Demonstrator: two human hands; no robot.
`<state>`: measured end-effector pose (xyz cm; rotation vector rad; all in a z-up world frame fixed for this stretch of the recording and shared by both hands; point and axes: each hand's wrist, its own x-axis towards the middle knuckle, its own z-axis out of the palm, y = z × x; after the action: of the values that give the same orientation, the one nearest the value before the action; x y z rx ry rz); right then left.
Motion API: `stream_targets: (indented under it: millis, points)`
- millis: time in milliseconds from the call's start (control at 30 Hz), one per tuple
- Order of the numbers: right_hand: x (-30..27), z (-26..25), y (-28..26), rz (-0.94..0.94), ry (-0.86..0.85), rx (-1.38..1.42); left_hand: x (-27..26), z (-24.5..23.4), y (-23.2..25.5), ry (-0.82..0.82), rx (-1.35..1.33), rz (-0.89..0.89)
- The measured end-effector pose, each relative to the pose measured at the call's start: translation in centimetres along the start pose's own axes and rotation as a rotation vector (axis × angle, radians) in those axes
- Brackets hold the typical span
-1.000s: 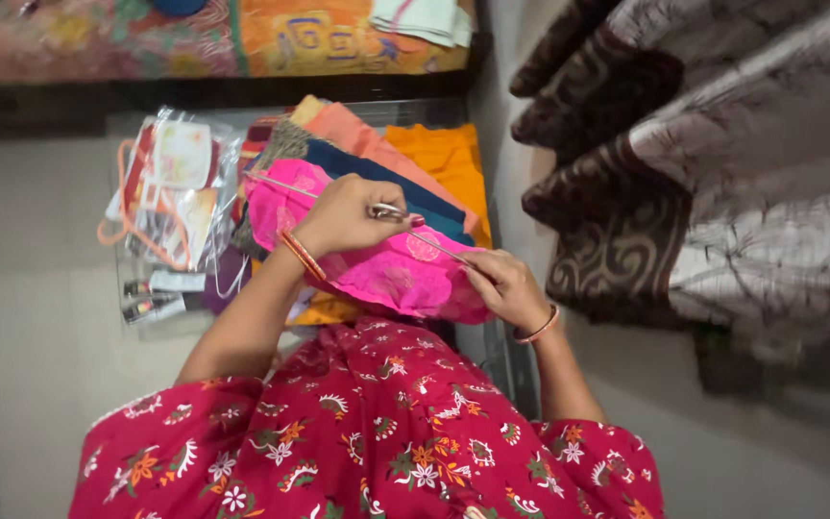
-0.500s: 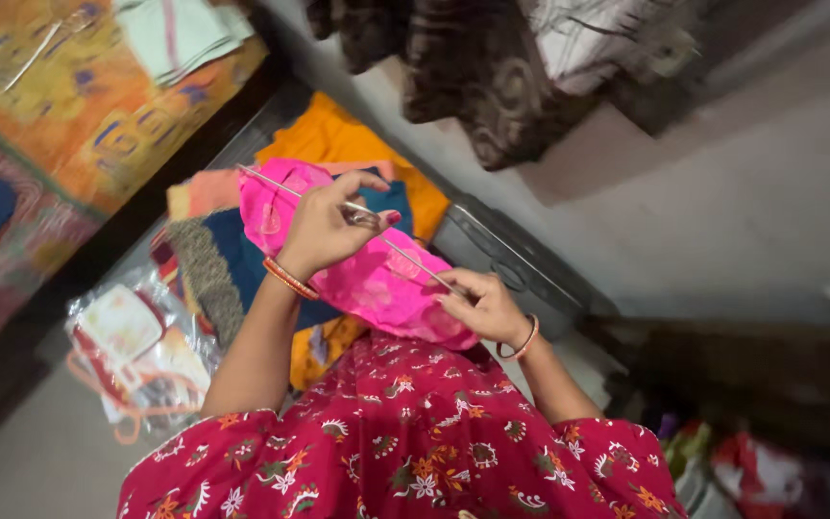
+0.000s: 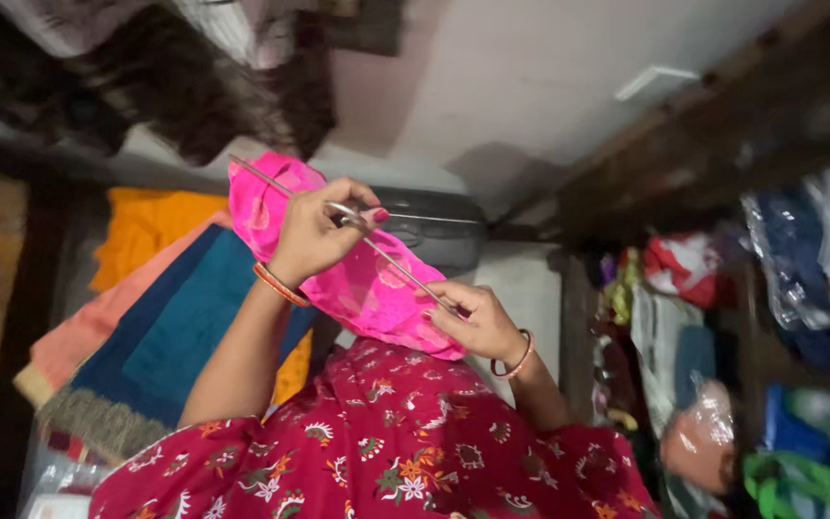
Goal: The person folds several garments and places them on hangers, then hangs the hangers in a wardrobe. The person handles a white cloth, a red top, a yellow top, and a pink top, folding each and securing it on a hanger before placing it in the wardrobe.
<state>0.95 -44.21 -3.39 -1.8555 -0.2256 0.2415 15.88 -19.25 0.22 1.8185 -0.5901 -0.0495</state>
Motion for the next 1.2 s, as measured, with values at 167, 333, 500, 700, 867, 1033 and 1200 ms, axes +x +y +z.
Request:
stream_targets:
  millis: [167, 333, 500, 700, 867, 1033, 1200]
  points:
    - [-3.7, -3.4, -0.2, -0.086, 0.145, -0.063, 4.9, 5.8, 1.3, -0.187, -0.044, 0.066]
    - [-8.0, -5.5, 0.9, 0.065, 0.217, 0.153, 8.4, 12.2, 2.7, -0.37, -0.065, 0.196]
    - [-12.2, -5.2, 1.5, 0.034, 0.407, 0.19, 10.4, 18.3, 4.7, -0.605, -0.158, 0.165]
    - [-15.8, -1.4, 2.3, 0.145, 0.792, 0.197, 11.7, 24.7, 7.0, -0.873, -0.249, 0.273]
    - [-16.3, 1.1, 2.7, 0.14, 1.134, 0.091, 12.4, 29.9, 8.7, -1.067, -0.335, 0.39]
    - [-16.2, 2.3, 1.0, 0.206, 1.362, 0.229, 13.1, 33.8, 11.6, -1.24, -0.265, 0.416]
    - [-16.0, 1.6, -0.3, 0.175, 1.581, 0.12, 15.0, 35.4, 12.8, -1.062, -0.376, 0.924]
